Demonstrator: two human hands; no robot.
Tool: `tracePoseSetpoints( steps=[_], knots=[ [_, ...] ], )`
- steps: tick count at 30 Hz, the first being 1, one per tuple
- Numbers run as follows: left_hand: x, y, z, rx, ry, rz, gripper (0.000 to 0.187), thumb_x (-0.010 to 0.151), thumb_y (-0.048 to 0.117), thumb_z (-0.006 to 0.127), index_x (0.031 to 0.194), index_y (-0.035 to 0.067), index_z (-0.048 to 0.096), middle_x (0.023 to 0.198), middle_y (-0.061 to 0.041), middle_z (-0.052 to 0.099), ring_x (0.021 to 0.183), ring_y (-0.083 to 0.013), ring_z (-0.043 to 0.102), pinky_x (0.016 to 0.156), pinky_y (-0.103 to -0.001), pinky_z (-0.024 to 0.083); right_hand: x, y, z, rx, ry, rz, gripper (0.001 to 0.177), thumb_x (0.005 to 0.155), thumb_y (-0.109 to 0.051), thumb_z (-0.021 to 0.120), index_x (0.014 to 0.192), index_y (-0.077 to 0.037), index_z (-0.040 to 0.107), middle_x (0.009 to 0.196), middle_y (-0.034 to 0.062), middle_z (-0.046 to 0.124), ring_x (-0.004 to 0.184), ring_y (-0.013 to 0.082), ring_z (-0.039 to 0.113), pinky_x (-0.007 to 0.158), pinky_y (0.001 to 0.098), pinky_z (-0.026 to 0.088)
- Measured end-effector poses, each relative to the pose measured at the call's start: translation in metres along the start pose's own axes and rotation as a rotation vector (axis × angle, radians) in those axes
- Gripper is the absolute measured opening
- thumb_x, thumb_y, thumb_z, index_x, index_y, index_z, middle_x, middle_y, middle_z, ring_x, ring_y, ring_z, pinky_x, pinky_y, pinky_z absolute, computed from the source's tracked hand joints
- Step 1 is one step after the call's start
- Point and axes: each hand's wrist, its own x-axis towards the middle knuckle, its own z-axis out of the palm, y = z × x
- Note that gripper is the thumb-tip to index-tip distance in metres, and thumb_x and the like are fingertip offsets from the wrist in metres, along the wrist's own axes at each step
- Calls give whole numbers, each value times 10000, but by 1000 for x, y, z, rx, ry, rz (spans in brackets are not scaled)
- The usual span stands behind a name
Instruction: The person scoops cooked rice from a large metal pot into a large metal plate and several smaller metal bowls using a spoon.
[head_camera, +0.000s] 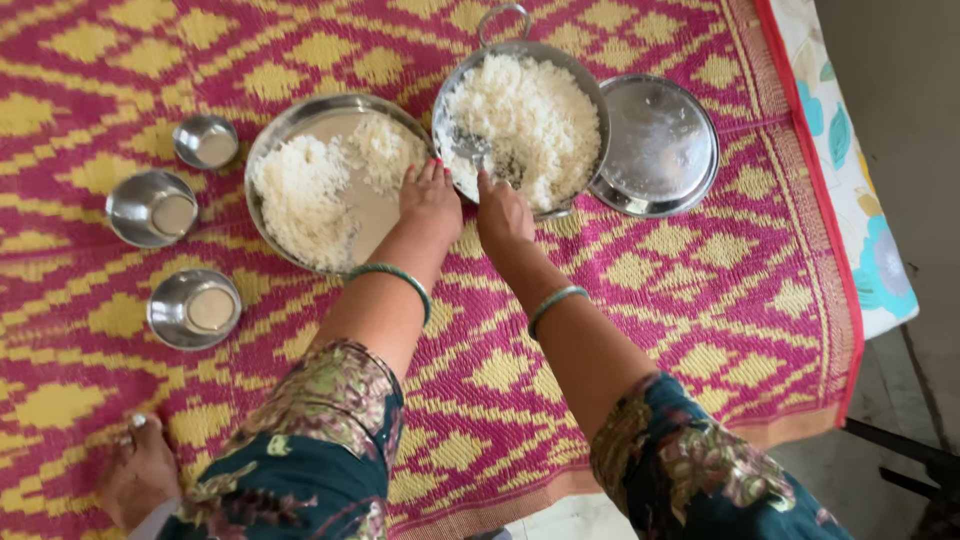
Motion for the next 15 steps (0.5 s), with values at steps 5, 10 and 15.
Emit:
tracePoseSetpoints(
  steps=[5, 10, 15],
  knots=[
    [10, -11, 19, -76, 218, 41, 680, 957, 208, 491, 1559, -15, 266, 1659, -145, 222, 1542, -247, 168, 1251, -429, 92, -6, -1, -3, -322, 76, -344, 528, 962, -39, 463, 1479, -145, 459, 1069, 217, 672, 973, 354, 682, 808, 444, 566],
    [0, -23, 12, 68, 287, 167, 688, 900, 251, 569, 1486, -52, 374, 1570, -199, 342, 1470, -284, 280, 1214, -432, 145, -15, -5, -9, -315, 70, -283, 558, 975, 10, 441, 1507, -157, 435, 1094, 212, 670, 955, 334, 693, 752, 430, 585],
    [-9, -38, -15, 113, 300, 318, 393, 840, 291, 672, 1115, 15, 724, 1212, -186, 676, 1234, -304, 572, 1149, -436, 324, -23, -16, -15, -273, 36, -167, 516, 988, -32, 446, 1456, -247, 474, 1122, 208, 653, 953, 371, 678, 740, 482, 564]
  ],
)
